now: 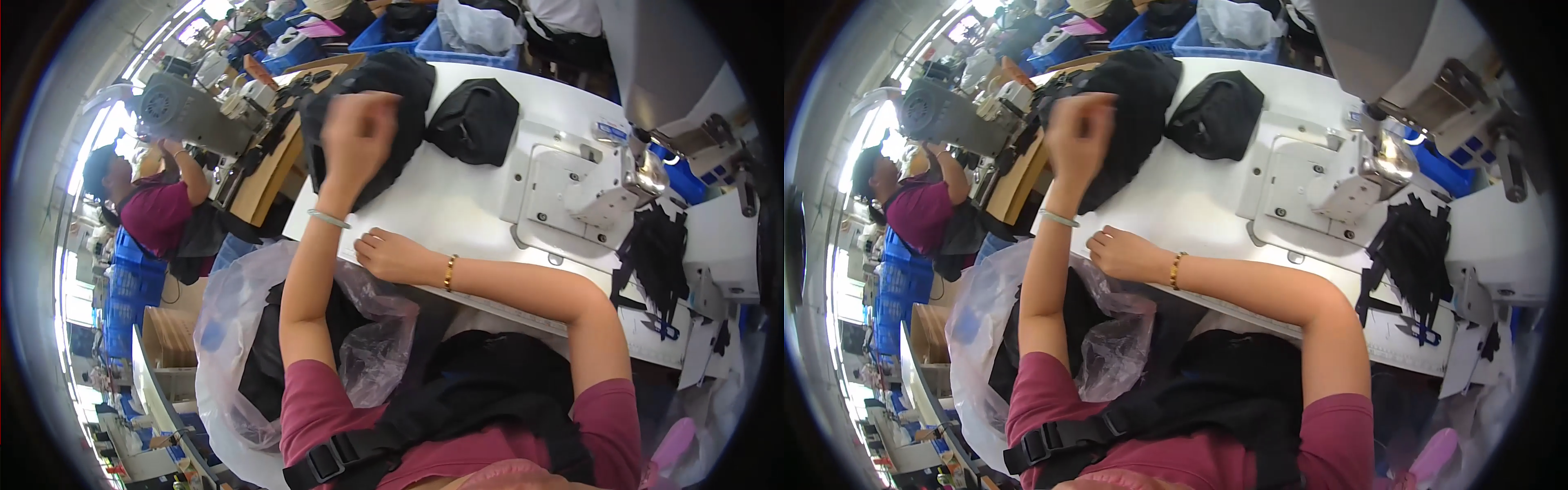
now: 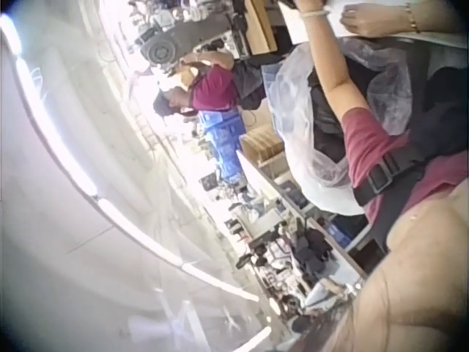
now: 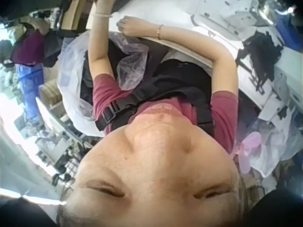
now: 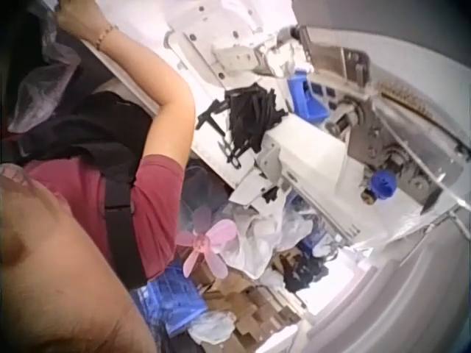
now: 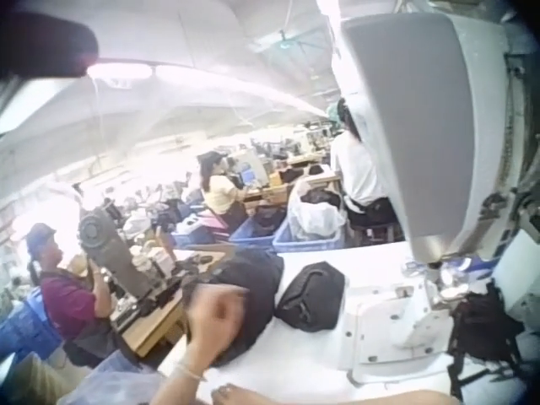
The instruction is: The worker is using an industrial sewing machine to stitch various fabric and synthetic components of a shoe upper together.
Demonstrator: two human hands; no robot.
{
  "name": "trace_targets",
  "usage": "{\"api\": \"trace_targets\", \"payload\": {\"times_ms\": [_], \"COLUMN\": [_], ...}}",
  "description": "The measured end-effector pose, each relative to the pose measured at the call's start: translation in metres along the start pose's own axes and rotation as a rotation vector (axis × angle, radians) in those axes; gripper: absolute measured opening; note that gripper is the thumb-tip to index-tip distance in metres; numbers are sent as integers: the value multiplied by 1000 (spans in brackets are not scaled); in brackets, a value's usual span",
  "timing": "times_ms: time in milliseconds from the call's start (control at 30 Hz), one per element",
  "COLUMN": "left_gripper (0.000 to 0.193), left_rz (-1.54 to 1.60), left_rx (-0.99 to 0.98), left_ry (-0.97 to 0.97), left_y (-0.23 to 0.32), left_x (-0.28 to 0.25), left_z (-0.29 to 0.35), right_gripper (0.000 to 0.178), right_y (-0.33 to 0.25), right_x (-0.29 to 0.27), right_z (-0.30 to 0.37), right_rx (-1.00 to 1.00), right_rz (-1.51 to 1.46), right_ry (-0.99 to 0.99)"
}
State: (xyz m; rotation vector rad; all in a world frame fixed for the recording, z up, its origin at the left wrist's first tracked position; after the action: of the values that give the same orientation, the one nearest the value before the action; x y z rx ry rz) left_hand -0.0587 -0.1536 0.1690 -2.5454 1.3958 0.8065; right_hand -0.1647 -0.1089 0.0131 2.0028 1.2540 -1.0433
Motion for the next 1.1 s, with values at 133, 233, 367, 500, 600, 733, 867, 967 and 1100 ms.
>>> {"api": "trace_targets", "payload": {"times_ms": [133, 233, 367, 500, 600, 733, 867, 967, 1100], "left_gripper": [38, 53, 60, 34, 24, 24, 21, 21, 24], "left_rz": [-48, -355, -650, -655, -146, 24, 139, 291, 459], "left_rx": [205, 135, -2, -19, -285, -305, -327, -348, -393], "left_ry": [-311, -467, -540, -366, -633, -369, -176, -138, -191], "left_y": [58, 46, 36, 40, 12, 22, 75, 101, 93], "left_x": [131, 189, 225, 221, 229, 167, 83, 52, 62], "left_z": [15, 19, 13, -5, -6, -45, -45, -21, 1], "right_gripper": [14, 12, 11, 16, 19, 34, 70, 87, 74], "right_y": [-7, -7, 5, 27, 43, 83, 92, 89, 91], "right_x": [-32, -53, -97, -118, -132, -130, -152, -160, -123], "right_z": [45, 75, 128, 160, 172, 203, 199, 176, 174], "right_rx": [67, 147, 273, 481, 599, 1041, 1115, 1054, 1067], "right_rz": [102, 50, 27, -81, -213, -873, -1042, -1056, -1269], "right_ry": [14, -82, -91, -86, 76, 447, 642, 612, 536]}}
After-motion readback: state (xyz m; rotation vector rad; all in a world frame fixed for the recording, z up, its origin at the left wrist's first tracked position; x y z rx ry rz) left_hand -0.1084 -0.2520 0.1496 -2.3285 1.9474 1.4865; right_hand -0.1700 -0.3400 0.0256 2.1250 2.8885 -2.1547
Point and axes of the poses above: each hand's wrist, its own z-axis away from the middle knuckle, its own x-axis out of the palm, y = z × x, the point moved 9 cm from there along -z, towards the middle knuckle, and after that the axes turned 4 degrees about -z, right-handed, at the moved point
